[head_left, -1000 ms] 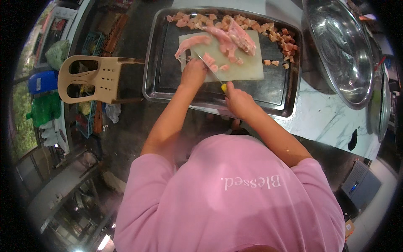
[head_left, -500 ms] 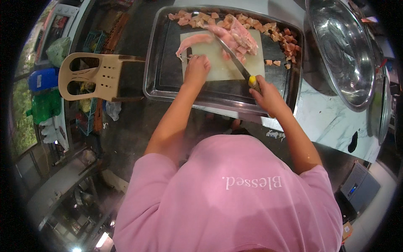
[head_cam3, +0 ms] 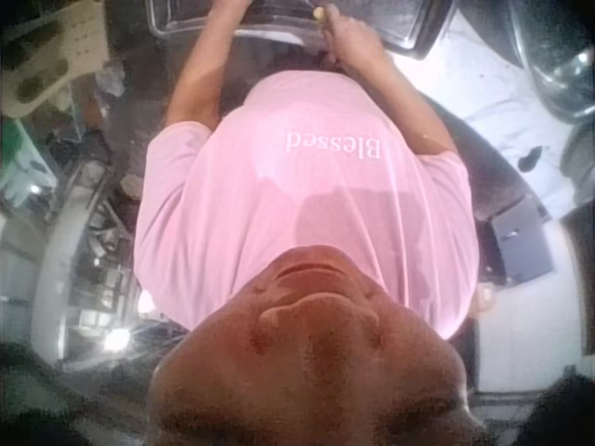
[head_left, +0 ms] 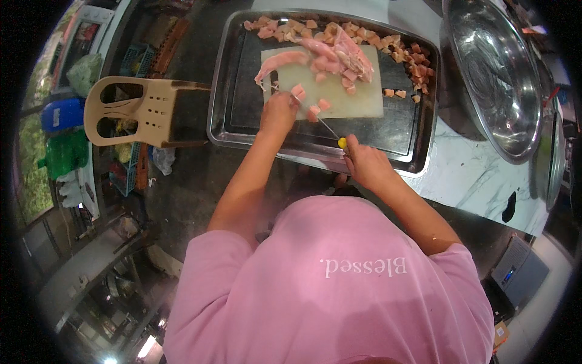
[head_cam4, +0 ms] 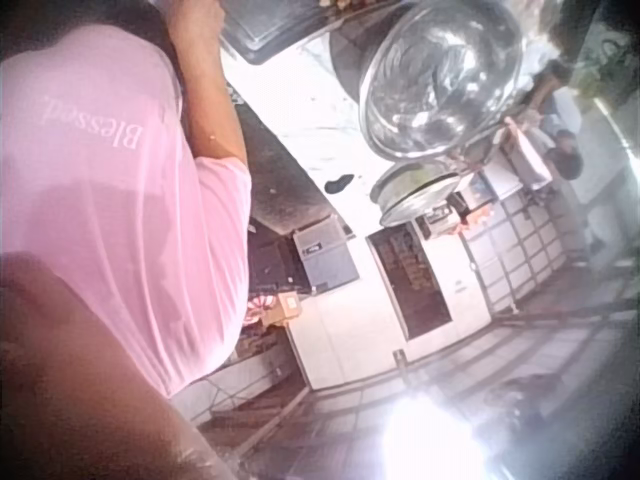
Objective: The person cuts raw meat into small pieces using a knife on a white cutting board. The person holds the meat with one hand and slices it with the other, placing the cut pieces onto a metal tray.
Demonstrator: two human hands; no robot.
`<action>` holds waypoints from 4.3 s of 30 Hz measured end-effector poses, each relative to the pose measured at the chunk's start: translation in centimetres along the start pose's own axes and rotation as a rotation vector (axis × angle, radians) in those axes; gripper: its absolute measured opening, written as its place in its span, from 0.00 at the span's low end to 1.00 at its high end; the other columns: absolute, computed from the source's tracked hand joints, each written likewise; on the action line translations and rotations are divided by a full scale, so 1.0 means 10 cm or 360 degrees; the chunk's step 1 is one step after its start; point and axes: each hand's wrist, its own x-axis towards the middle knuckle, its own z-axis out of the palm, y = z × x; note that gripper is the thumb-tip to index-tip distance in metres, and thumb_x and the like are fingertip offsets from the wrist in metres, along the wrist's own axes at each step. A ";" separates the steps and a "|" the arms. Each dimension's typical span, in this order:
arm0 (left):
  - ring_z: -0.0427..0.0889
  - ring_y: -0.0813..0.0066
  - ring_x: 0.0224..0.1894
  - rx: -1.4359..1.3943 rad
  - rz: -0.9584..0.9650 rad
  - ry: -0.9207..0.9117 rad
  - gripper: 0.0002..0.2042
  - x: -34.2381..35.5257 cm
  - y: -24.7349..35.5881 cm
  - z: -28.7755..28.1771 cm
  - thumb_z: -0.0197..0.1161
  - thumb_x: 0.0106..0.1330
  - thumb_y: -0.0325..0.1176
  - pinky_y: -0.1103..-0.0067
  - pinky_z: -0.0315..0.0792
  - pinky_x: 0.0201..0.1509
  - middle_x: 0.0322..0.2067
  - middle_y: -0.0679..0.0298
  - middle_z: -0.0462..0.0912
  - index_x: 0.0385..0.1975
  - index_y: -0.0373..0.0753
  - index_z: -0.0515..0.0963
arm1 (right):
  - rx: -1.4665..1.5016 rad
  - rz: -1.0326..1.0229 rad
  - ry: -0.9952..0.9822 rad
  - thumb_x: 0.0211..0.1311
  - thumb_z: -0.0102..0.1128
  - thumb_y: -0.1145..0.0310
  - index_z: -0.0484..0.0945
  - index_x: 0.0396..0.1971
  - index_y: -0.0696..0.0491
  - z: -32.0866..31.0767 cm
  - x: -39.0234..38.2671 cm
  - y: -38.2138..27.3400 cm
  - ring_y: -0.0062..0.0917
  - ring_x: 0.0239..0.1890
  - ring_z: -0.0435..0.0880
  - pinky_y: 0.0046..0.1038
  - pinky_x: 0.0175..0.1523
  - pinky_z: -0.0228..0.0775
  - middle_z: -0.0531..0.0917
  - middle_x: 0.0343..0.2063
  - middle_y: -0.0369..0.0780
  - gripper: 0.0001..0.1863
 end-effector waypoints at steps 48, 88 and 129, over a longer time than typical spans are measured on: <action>0.60 0.48 0.60 -0.0416 0.0580 0.0309 0.39 0.36 0.93 0.97 0.75 0.46 0.38 0.58 0.54 0.65 0.56 0.49 0.65 0.58 0.38 0.61 | 0.1070 0.0714 0.0736 0.62 0.59 0.68 0.69 0.48 0.57 -0.57 -1.20 0.87 0.27 0.26 0.80 0.29 0.33 0.70 0.82 0.26 0.44 0.17; 0.75 0.50 0.48 0.0248 0.0208 -0.0029 0.17 0.44 0.08 0.15 0.62 0.56 0.31 0.61 0.72 0.50 0.44 0.53 0.77 0.47 0.41 0.76 | 0.0372 0.0181 0.0467 0.60 0.61 0.65 0.65 0.51 0.52 -0.26 -0.44 0.68 0.54 0.34 0.80 0.49 0.37 0.71 0.82 0.29 0.54 0.21; 0.77 0.46 0.42 -0.0123 0.0251 0.0098 0.09 0.27 0.04 0.10 0.65 0.54 0.26 0.60 0.72 0.49 0.36 0.48 0.77 0.35 0.33 0.76 | 0.0087 0.0028 0.0236 0.60 0.58 0.68 0.62 0.42 0.57 -0.31 0.64 -0.09 0.55 0.35 0.81 0.51 0.39 0.72 0.81 0.28 0.55 0.17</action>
